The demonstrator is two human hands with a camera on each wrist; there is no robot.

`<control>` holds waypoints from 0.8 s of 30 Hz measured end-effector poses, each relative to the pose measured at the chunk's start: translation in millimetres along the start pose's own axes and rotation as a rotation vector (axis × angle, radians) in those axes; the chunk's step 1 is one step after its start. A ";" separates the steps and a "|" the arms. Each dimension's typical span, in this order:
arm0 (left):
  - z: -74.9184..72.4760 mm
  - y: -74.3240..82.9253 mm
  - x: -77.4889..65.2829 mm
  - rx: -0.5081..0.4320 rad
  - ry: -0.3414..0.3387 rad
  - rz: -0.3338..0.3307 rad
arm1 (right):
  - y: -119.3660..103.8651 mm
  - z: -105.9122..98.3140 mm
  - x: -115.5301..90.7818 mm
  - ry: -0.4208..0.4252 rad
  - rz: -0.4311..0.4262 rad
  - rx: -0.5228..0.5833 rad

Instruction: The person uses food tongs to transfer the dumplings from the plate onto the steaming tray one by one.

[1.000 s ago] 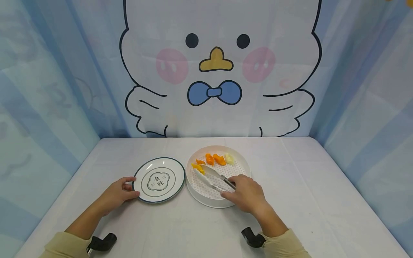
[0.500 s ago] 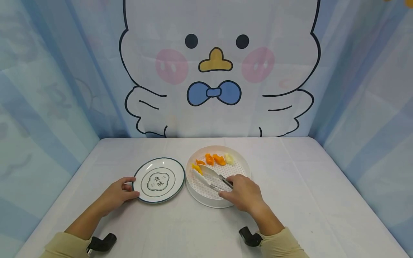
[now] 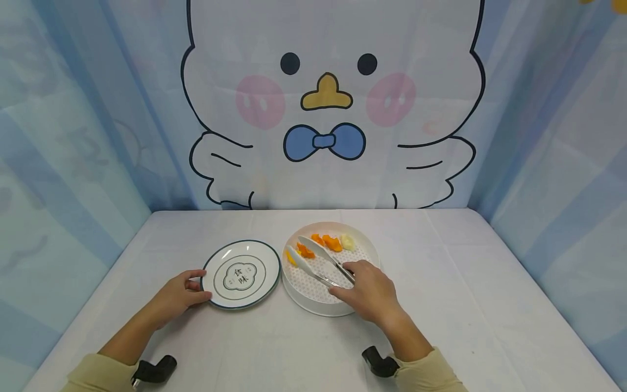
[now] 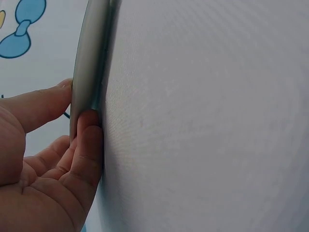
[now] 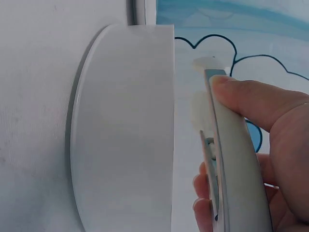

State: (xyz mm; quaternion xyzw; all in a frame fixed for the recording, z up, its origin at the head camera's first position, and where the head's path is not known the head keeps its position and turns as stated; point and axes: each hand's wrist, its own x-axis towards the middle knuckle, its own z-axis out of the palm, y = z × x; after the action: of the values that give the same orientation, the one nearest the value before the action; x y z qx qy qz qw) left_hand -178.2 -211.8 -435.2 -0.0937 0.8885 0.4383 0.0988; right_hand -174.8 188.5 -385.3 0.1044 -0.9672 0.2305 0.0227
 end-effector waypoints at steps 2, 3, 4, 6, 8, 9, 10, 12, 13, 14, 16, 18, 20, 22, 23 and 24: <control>0.0 0.5 -0.3 0.001 0.000 -0.003 | -0.9 1.1 -1.4 0.025 -0.015 0.023; -0.1 0.7 -0.4 0.002 0.000 -0.004 | -1.3 1.9 -2.2 0.038 -0.023 0.035; 0.0 1.0 -0.6 0.003 0.000 -0.005 | -1.7 2.8 -2.9 0.052 -0.033 0.048; 0.0 1.4 -0.8 0.005 -0.001 -0.007 | -2.8 5.2 -3.9 0.075 -0.050 0.072; 0.0 1.9 -1.0 0.006 -0.001 -0.008 | -3.9 8.0 -4.8 0.099 -0.067 0.096; 0.0 2.1 -1.1 0.007 -0.001 -0.008 | -4.7 9.5 -5.0 0.109 -0.074 0.107; 0.0 2.3 -1.1 0.009 -0.001 -0.008 | -5.4 11.0 -5.3 0.117 -0.081 0.122; 0.1 2.5 -1.2 0.012 0.000 -0.008 | -7.0 14.0 -5.9 0.127 -0.092 0.152; 0.1 2.7 -1.2 0.014 0.000 -0.007 | -8.0 15.5 -6.3 0.130 -0.096 0.166; 0.2 2.7 -1.2 0.015 0.000 -0.006 | -9.0 16.9 -6.6 0.130 -0.099 0.177; 0.4 2.9 -1.3 0.017 0.001 -0.005 | -11.2 19.0 -7.3 0.131 -0.103 0.202; 0.4 3.0 -1.3 0.016 0.001 -0.002 | -13.9 21.4 -8.0 0.132 -0.106 0.215; 0.4 2.8 -1.0 0.015 0.002 -0.002 | -17.3 23.4 -9.1 0.134 -0.108 0.225; 0.2 2.1 -0.7 0.015 0.001 -0.001 | -21.0 25.8 -10.1 0.146 -0.117 0.231; 0.2 1.8 -0.4 0.016 0.000 -0.002 | -23.1 27.6 -10.6 0.151 -0.122 0.235; 0.1 1.3 -0.2 0.017 0.000 -0.004 | -25.2 29.1 -11.3 0.154 -0.127 0.237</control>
State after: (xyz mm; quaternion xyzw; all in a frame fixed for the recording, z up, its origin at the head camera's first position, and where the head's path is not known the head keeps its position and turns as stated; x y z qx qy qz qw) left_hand -178.3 -211.0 -434.3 -0.0945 0.8919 0.4306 0.1006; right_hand -158.3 155.6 -401.2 0.1491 -0.9200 0.3486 0.0989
